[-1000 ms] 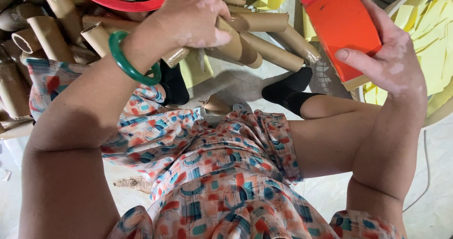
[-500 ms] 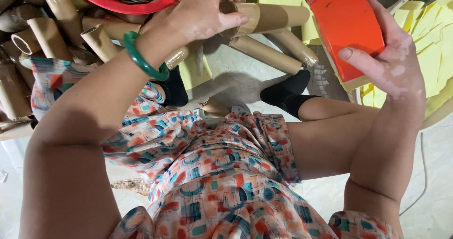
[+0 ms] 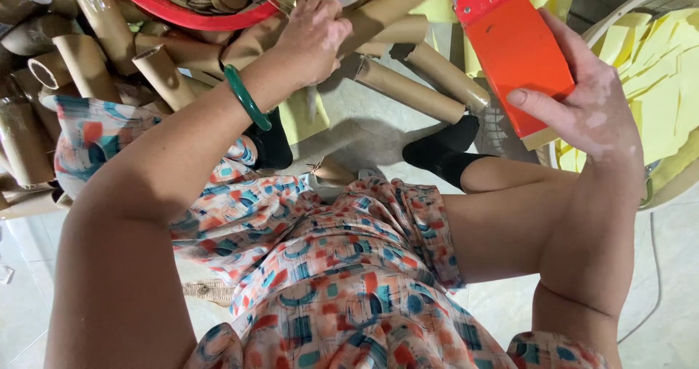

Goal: Assembling and sealing cardboard tubes with paper inserts and tape.

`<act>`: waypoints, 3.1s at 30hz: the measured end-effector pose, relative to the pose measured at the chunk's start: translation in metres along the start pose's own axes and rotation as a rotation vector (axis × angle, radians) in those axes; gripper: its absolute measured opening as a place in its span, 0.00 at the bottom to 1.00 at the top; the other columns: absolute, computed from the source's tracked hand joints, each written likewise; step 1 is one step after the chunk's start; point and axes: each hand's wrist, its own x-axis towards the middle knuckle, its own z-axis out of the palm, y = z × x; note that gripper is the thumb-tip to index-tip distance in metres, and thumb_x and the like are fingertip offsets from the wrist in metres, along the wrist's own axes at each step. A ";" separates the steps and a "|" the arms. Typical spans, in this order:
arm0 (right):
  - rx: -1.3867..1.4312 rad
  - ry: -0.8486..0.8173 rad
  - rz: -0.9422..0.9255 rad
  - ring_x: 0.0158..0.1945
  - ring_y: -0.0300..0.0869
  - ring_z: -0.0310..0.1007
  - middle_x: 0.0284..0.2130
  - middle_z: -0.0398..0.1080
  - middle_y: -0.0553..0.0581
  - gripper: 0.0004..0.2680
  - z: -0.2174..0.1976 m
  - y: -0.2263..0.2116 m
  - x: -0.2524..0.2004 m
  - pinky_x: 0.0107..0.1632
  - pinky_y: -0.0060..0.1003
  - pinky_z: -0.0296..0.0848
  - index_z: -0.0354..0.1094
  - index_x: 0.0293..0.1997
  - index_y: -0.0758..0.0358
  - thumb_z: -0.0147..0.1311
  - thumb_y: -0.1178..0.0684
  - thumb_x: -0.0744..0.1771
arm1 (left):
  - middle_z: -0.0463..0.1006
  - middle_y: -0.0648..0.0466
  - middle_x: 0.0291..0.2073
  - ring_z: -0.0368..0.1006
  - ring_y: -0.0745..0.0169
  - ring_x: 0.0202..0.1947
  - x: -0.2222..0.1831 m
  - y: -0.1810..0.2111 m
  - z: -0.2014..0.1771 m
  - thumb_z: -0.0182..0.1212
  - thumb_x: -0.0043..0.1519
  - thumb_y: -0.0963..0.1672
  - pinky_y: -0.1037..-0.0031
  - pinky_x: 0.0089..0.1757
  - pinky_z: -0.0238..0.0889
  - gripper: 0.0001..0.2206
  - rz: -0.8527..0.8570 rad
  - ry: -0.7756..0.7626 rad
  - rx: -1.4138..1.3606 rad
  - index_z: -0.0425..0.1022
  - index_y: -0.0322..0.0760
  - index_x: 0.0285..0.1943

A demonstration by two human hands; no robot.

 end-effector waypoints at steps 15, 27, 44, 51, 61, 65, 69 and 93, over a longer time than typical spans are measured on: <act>-0.091 -0.061 0.009 0.65 0.56 0.73 0.59 0.73 0.70 0.36 0.014 0.012 0.003 0.67 0.49 0.70 0.55 0.79 0.65 0.65 0.36 0.65 | 0.73 0.43 0.55 0.64 0.39 0.59 -0.013 -0.030 -0.021 0.70 0.59 0.47 0.45 0.54 0.56 0.20 0.011 0.181 -0.107 0.77 0.37 0.60; -0.046 -0.090 0.011 0.65 0.53 0.73 0.60 0.72 0.68 0.35 0.010 0.006 0.002 0.66 0.47 0.70 0.55 0.80 0.64 0.65 0.40 0.65 | 0.80 0.41 0.41 0.77 0.41 0.41 -0.017 -0.041 -0.041 0.66 0.65 0.45 0.54 0.41 0.70 0.14 0.040 0.157 -0.196 0.78 0.36 0.56; -0.097 -0.069 0.042 0.62 0.52 0.74 0.56 0.73 0.68 0.35 0.017 0.014 0.000 0.64 0.43 0.72 0.55 0.80 0.64 0.65 0.40 0.65 | 0.81 0.45 0.43 0.77 0.45 0.42 -0.011 -0.029 -0.045 0.66 0.65 0.48 0.55 0.43 0.70 0.15 0.066 0.088 -0.102 0.79 0.38 0.57; -0.032 -0.077 0.038 0.63 0.54 0.74 0.59 0.73 0.67 0.33 0.019 0.004 -0.001 0.63 0.46 0.70 0.57 0.78 0.61 0.65 0.41 0.64 | 0.80 0.42 0.46 0.75 0.42 0.48 -0.008 -0.035 -0.029 0.68 0.63 0.46 0.54 0.50 0.67 0.15 0.144 0.187 -0.136 0.80 0.35 0.56; 0.087 -0.081 0.049 0.69 0.54 0.68 0.64 0.69 0.66 0.36 0.024 -0.003 0.021 0.69 0.45 0.64 0.54 0.78 0.63 0.63 0.37 0.63 | 0.76 0.40 0.49 0.70 0.38 0.54 0.011 -0.011 -0.080 0.68 0.61 0.45 0.49 0.52 0.63 0.13 0.150 0.161 -0.177 0.79 0.34 0.51; 0.156 -0.036 0.150 0.67 0.50 0.68 0.62 0.70 0.62 0.36 0.031 -0.006 0.033 0.67 0.43 0.65 0.55 0.76 0.60 0.61 0.36 0.60 | 0.75 0.41 0.51 0.70 0.39 0.55 0.029 -0.006 -0.109 0.66 0.61 0.44 0.49 0.53 0.62 0.13 0.184 0.209 -0.231 0.77 0.35 0.53; 0.217 0.032 0.300 0.66 0.47 0.67 0.61 0.70 0.57 0.34 0.022 -0.046 0.041 0.68 0.40 0.61 0.55 0.74 0.58 0.63 0.39 0.60 | 0.73 0.40 0.53 0.69 0.42 0.56 0.074 -0.015 -0.100 0.62 0.63 0.44 0.56 0.56 0.62 0.14 0.098 0.144 -0.312 0.75 0.36 0.56; 0.646 0.240 0.249 0.66 0.45 0.67 0.63 0.68 0.61 0.33 0.141 -0.032 0.014 0.68 0.39 0.64 0.52 0.75 0.66 0.65 0.46 0.63 | 0.78 0.37 0.47 0.78 0.45 0.45 0.057 -0.035 -0.061 0.62 0.54 0.36 0.60 0.46 0.73 0.11 -0.120 -0.146 -0.224 0.78 0.26 0.46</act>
